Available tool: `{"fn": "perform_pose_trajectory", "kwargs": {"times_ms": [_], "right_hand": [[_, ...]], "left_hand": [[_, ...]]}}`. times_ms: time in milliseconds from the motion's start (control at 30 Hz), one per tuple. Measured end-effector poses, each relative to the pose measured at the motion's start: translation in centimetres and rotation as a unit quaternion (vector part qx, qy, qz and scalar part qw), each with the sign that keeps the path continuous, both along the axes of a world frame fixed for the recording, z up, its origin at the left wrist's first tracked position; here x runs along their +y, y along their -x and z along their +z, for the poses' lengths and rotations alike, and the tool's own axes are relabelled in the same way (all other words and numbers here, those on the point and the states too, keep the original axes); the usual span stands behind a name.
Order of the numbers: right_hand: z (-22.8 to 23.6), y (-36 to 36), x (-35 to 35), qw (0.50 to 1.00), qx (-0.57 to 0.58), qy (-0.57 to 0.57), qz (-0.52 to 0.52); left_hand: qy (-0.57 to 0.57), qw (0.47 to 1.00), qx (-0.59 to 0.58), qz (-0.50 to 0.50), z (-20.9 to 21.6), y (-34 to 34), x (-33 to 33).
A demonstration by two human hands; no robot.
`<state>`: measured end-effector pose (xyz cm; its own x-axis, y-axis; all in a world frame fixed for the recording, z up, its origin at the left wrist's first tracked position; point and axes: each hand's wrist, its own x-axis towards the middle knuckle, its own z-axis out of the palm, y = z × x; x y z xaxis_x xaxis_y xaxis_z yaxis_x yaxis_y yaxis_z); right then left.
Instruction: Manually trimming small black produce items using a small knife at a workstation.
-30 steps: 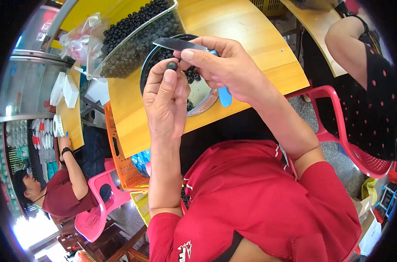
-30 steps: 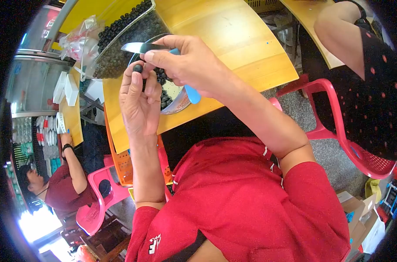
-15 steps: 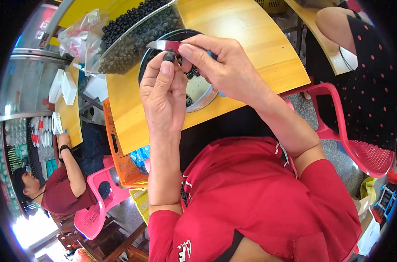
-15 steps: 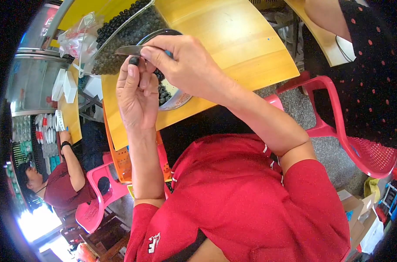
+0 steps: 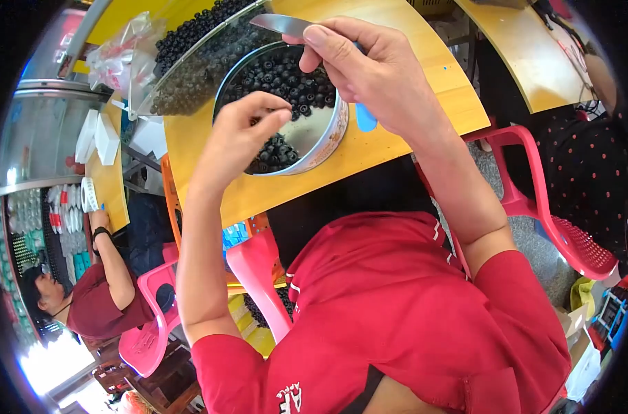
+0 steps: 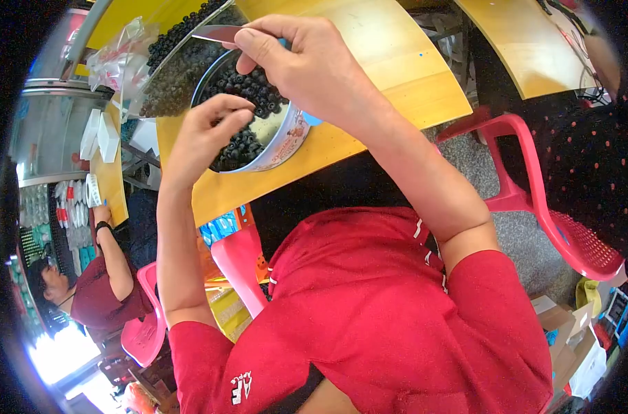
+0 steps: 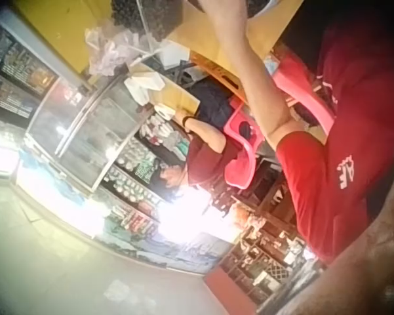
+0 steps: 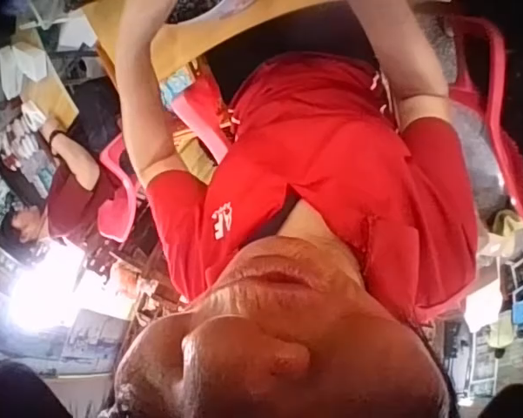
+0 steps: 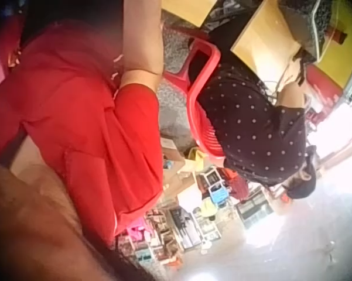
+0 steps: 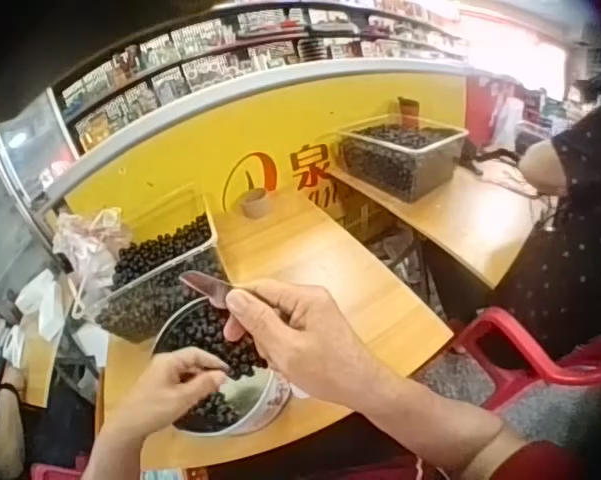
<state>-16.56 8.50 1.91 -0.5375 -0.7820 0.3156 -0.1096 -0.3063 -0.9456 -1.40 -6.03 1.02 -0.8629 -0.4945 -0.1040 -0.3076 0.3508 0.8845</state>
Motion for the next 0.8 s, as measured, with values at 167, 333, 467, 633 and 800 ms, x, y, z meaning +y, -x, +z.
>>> {"fn": "perform_pose_trajectory", "kwargs": {"times_ms": [167, 333, 467, 633, 800], "right_hand": [[-0.3, 0.2, -0.1, 1.000, 0.010, 0.022, 0.001], [-0.3, 0.5, -0.2, 1.000, 0.001, 0.015, 0.008], [-1.0, 0.7, -0.5, 0.999, -0.002, -0.049, 0.024], [-0.6, -0.6, -0.7, 0.992, -0.068, -0.077, 0.069], [-1.0, -2.2, -0.8, 0.883, -0.394, 0.035, 0.255]], "left_hand": [[0.414, 0.885, -0.197, -0.076, -0.9, 1.3, 1.2], [0.431, 0.879, -0.181, -0.096, -1.3, 1.7, 1.3], [0.314, 0.948, 0.008, -0.056, 0.4, 0.9, 2.0], [0.264, 0.917, 0.296, 0.045, 1.1, -0.4, 3.7], [0.282, 0.892, 0.339, 0.093, 0.4, 0.0, 4.1]]}}
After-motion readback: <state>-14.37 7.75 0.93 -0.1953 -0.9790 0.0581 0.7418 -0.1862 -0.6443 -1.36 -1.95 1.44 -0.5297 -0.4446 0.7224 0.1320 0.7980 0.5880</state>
